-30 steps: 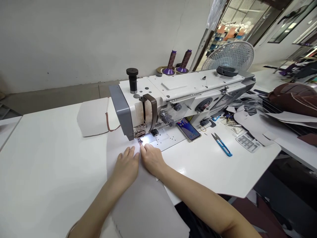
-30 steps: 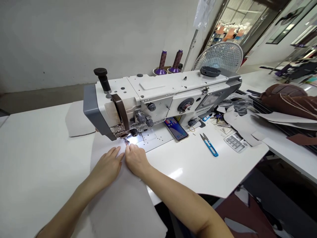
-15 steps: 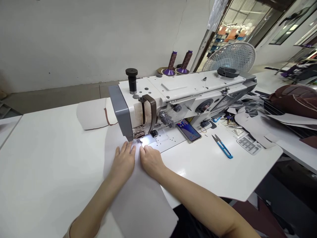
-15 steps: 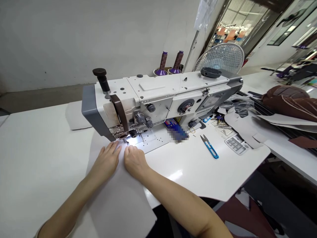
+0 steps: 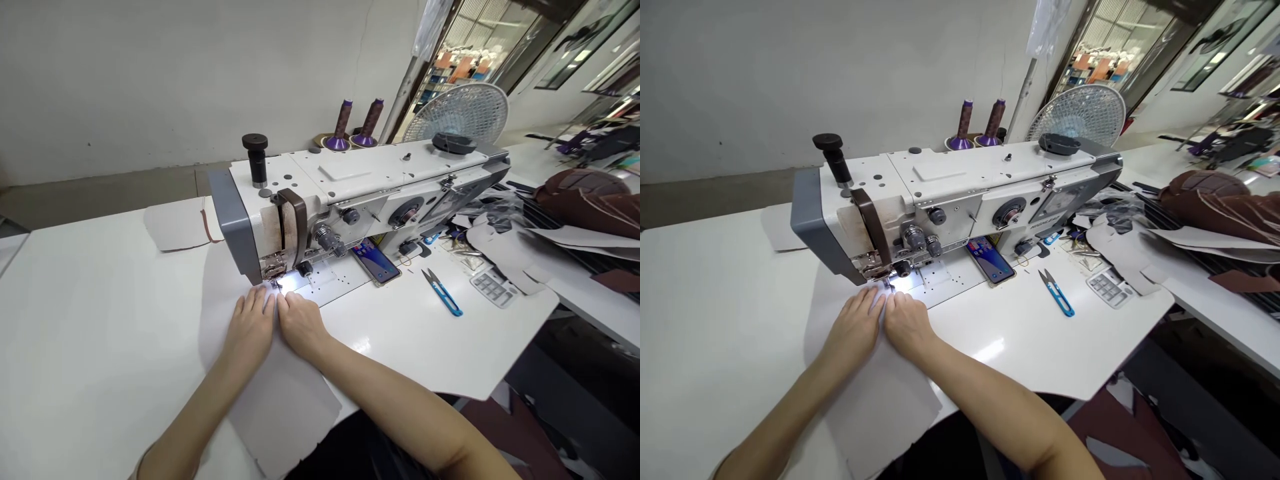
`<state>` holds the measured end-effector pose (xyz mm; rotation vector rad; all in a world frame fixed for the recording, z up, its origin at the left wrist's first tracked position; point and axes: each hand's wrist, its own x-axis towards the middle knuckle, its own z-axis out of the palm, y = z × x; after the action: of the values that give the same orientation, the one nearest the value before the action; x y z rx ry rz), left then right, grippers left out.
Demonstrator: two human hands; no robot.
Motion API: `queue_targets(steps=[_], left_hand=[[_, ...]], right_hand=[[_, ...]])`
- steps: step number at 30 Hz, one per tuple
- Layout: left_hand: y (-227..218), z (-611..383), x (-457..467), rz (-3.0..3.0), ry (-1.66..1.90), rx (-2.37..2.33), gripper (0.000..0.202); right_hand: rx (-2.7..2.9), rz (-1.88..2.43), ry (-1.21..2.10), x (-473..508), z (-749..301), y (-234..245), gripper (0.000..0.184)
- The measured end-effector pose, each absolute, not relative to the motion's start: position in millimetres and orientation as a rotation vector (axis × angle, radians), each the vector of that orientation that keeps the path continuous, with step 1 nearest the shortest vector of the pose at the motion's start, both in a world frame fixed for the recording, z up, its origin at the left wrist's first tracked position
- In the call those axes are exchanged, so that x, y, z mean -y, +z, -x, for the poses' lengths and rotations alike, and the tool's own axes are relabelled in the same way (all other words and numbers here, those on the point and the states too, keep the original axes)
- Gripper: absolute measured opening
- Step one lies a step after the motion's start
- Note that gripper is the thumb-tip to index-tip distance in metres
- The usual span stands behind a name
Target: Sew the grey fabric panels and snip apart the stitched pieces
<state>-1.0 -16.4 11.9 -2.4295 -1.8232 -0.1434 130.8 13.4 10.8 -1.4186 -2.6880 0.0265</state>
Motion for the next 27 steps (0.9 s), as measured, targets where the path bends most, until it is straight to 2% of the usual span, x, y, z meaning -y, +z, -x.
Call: queue_targets(steps=[20,24,27], left_hand=[[5,7,11,2.382,-0.208,1.828,0.045],[4,4,13,2.401,-0.299,1.779,0.040],[1,1,14,2.434,-0.415,1.757,0.039]], right_hand=[[2.501,1.632,0.111,-9,-139,12,0.011],[2.458,1.585,0.149,-8,-139,11,0.021],[2.439,1.632,0.185,-9,-138,9,0.012]])
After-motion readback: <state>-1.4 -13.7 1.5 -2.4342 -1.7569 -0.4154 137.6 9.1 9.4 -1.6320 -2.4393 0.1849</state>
